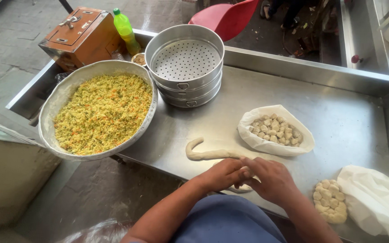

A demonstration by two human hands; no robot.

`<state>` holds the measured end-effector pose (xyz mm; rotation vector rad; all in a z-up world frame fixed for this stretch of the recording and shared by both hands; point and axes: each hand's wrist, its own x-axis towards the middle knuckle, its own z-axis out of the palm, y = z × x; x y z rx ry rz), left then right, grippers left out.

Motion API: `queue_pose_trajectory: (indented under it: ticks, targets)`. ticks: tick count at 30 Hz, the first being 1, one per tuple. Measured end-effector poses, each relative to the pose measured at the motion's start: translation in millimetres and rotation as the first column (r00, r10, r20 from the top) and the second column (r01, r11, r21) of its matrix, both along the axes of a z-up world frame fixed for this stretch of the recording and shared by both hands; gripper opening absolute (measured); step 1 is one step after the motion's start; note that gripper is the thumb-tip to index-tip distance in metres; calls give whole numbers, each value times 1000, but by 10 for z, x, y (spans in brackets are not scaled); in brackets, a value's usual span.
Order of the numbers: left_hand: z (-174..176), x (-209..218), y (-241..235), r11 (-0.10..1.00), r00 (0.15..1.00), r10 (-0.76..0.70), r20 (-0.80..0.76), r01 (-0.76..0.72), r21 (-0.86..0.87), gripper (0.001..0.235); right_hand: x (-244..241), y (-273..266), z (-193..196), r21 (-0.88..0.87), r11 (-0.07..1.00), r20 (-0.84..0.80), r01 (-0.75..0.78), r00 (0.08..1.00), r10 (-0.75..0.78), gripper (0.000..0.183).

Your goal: The person rolls a long piece of dough into a rope, pinches off small pieces, and shapes them into balls. The finished dough balls are placed into a white cloth-lined container on the stainless steel counter.

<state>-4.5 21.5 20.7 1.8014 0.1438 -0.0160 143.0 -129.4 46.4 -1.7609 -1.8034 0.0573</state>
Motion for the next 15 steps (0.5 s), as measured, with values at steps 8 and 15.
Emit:
queue_pose_trajectory:
  ticks: [8, 15]
  targets:
    - [-144, 87, -161, 947, 972, 130, 197, -63, -316, 45, 109, -59, -443, 179, 979, -302, 99, 953, -41, 21]
    - [-172, 21, -203, 974, 932, 213, 294, -227, 12, 47, 671, 174, -1098, 49, 932, -984, 359, -141, 106, 12]
